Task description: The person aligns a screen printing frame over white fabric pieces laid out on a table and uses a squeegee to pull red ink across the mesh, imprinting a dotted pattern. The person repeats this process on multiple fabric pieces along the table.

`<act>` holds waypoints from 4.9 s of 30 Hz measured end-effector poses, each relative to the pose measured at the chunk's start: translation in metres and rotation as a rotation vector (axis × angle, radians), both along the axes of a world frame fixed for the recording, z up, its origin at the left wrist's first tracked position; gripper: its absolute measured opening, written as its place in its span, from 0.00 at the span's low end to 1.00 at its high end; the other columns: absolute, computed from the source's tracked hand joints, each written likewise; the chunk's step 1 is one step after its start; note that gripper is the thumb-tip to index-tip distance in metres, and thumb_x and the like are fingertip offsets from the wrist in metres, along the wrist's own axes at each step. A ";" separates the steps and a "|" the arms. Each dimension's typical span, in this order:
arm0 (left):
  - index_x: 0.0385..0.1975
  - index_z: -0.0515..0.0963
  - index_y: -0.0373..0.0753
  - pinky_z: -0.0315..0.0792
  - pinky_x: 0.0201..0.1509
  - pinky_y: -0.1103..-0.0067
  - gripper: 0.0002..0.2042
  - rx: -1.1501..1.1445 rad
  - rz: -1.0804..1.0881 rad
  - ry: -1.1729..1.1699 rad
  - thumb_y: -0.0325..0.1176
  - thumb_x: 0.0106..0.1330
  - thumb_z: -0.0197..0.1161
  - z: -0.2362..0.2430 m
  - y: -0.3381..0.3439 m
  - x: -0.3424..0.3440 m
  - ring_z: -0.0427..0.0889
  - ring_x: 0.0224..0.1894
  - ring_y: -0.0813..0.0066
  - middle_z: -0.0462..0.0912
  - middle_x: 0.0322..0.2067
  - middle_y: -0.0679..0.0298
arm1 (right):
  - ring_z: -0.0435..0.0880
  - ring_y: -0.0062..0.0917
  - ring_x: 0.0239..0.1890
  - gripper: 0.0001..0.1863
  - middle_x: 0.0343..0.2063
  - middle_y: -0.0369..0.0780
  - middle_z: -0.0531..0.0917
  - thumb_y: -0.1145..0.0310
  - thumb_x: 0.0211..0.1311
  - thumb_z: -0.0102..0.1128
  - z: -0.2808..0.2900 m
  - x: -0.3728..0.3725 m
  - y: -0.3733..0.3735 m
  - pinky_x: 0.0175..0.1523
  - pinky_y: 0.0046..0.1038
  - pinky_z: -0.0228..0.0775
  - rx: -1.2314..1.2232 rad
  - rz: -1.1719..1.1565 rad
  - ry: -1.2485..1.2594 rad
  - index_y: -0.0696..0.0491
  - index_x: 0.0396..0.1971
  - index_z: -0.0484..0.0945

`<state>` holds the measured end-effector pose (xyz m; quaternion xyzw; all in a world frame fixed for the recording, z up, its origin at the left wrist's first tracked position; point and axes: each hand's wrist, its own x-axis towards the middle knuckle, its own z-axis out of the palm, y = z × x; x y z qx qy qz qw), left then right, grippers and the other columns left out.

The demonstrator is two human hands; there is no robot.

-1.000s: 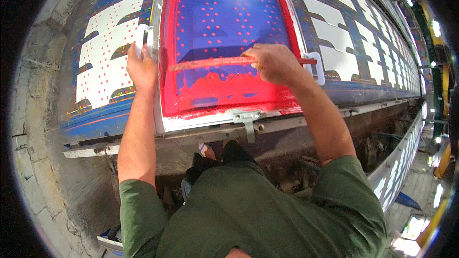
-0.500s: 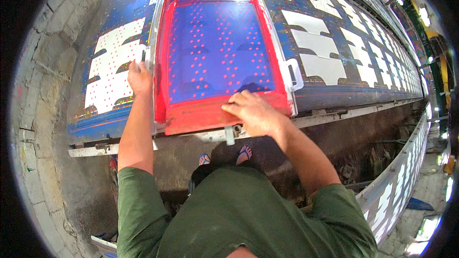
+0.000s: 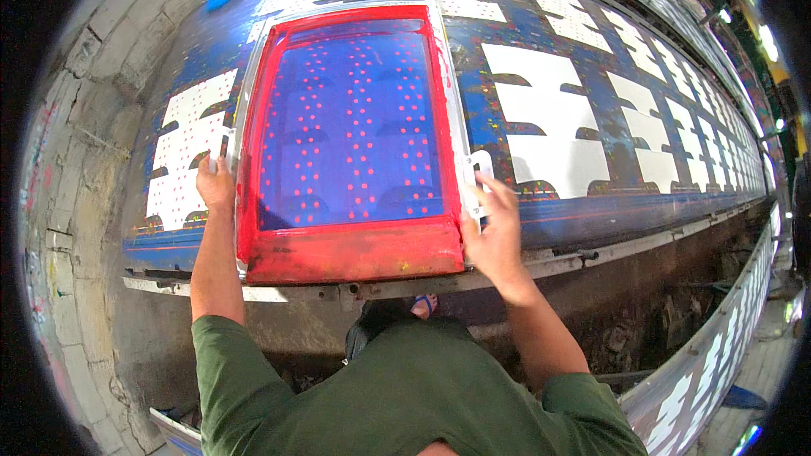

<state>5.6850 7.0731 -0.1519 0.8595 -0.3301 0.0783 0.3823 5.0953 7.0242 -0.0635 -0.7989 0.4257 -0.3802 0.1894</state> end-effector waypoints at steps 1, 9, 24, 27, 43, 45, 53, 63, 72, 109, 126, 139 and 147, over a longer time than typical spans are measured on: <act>0.59 0.83 0.24 0.78 0.67 0.59 0.22 -0.002 0.004 0.023 0.38 0.78 0.67 0.002 0.001 -0.001 0.88 0.60 0.42 0.89 0.55 0.38 | 0.76 0.47 0.74 0.31 0.69 0.51 0.79 0.82 0.57 0.71 -0.006 -0.005 -0.010 0.78 0.44 0.68 0.034 -0.126 0.008 0.53 0.63 0.84; 0.60 0.83 0.24 0.80 0.60 0.64 0.21 0.004 -0.013 0.170 0.37 0.79 0.67 0.005 0.007 0.000 0.90 0.52 0.53 0.91 0.49 0.42 | 0.84 0.36 0.67 0.30 0.64 0.50 0.84 0.80 0.64 0.69 -0.029 -0.020 -0.044 0.75 0.34 0.71 0.576 -0.095 -0.186 0.60 0.68 0.80; 0.55 0.85 0.25 0.80 0.52 0.71 0.13 -0.139 -0.102 0.364 0.28 0.81 0.62 0.020 0.005 0.000 0.87 0.45 0.70 0.92 0.45 0.54 | 0.82 0.29 0.66 0.25 0.67 0.44 0.79 0.86 0.70 0.62 0.023 -0.029 -0.045 0.75 0.35 0.71 0.648 0.164 -0.625 0.64 0.67 0.80; 0.55 0.85 0.26 0.80 0.51 0.70 0.13 -0.257 -0.125 0.445 0.29 0.81 0.62 0.044 -0.011 -0.016 0.87 0.44 0.70 0.91 0.43 0.56 | 0.82 0.28 0.65 0.25 0.65 0.43 0.81 0.86 0.70 0.63 0.025 -0.043 -0.060 0.74 0.34 0.71 0.604 0.137 -0.617 0.62 0.66 0.80; 0.58 0.83 0.21 0.77 0.65 0.65 0.21 -0.261 -0.078 0.291 0.36 0.77 0.70 0.034 -0.134 -0.332 0.88 0.55 0.58 0.91 0.53 0.44 | 0.87 0.35 0.62 0.19 0.57 0.46 0.90 0.75 0.66 0.70 0.008 -0.331 -0.184 0.72 0.35 0.72 0.357 -0.183 -0.142 0.60 0.56 0.89; 0.56 0.84 0.22 0.77 0.66 0.66 0.21 -0.117 -0.035 0.087 0.37 0.76 0.70 0.032 -0.136 -0.373 0.88 0.54 0.57 0.91 0.50 0.44 | 0.86 0.31 0.62 0.18 0.57 0.45 0.90 0.75 0.68 0.69 0.004 -0.363 -0.193 0.71 0.34 0.72 0.475 -0.184 -0.263 0.61 0.57 0.88; 0.52 0.85 0.30 0.81 0.52 0.68 0.12 -0.304 -0.078 0.351 0.29 0.76 0.68 0.052 -0.159 -0.472 0.91 0.44 0.65 0.92 0.41 0.53 | 0.83 0.27 0.60 0.21 0.56 0.40 0.87 0.73 0.70 0.66 -0.006 -0.441 -0.211 0.62 0.31 0.76 0.578 -0.205 -0.354 0.62 0.60 0.84; 0.53 0.85 0.30 0.82 0.55 0.64 0.14 -0.269 -0.064 0.282 0.33 0.75 0.70 0.030 -0.170 -0.479 0.93 0.47 0.54 0.92 0.42 0.47 | 0.82 0.24 0.52 0.22 0.52 0.39 0.85 0.70 0.69 0.68 -0.012 -0.469 -0.214 0.54 0.30 0.76 0.594 -0.138 -0.405 0.63 0.60 0.83; 0.53 0.84 0.31 0.83 0.55 0.60 0.15 -0.212 -0.050 0.153 0.34 0.75 0.70 0.027 -0.167 -0.487 0.93 0.47 0.47 0.92 0.43 0.45 | 0.79 0.33 0.69 0.27 0.67 0.48 0.80 0.76 0.72 0.64 -0.020 -0.469 -0.213 0.71 0.34 0.72 0.587 -0.117 -0.400 0.65 0.69 0.77; 0.59 0.79 0.27 0.82 0.60 0.59 0.20 -0.238 -0.214 0.343 0.24 0.68 0.68 0.014 -0.176 -0.481 0.91 0.51 0.44 0.91 0.48 0.46 | 0.89 0.47 0.52 0.20 0.49 0.45 0.91 0.75 0.63 0.66 0.050 -0.275 -0.108 0.59 0.49 0.80 0.107 0.372 0.661 0.51 0.55 0.88; 0.53 0.83 0.27 0.85 0.49 0.64 0.15 -0.006 -0.210 0.450 0.33 0.77 0.68 0.039 -0.202 -0.431 0.95 0.42 0.55 0.94 0.39 0.47 | 0.89 0.50 0.55 0.14 0.48 0.50 0.91 0.66 0.67 0.66 0.071 -0.191 -0.387 0.59 0.54 0.80 0.191 0.390 0.755 0.46 0.52 0.88; 0.57 0.79 0.29 0.81 0.35 0.79 0.12 0.039 -0.129 0.745 0.31 0.82 0.64 0.070 -0.200 -0.444 0.89 0.34 0.79 0.94 0.45 0.56 | 0.89 0.48 0.59 0.21 0.52 0.49 0.91 0.67 0.66 0.62 0.027 -0.119 -0.567 0.64 0.52 0.81 -0.112 0.259 0.679 0.46 0.58 0.87; 0.56 0.84 0.26 0.80 0.47 0.76 0.15 -0.102 -0.035 0.534 0.32 0.80 0.69 0.044 -0.183 -0.474 0.87 0.40 0.77 0.92 0.41 0.58 | 0.87 0.46 0.60 0.20 0.54 0.46 0.90 0.64 0.71 0.64 0.020 -0.127 -0.568 0.64 0.49 0.79 -0.099 0.386 0.767 0.46 0.61 0.86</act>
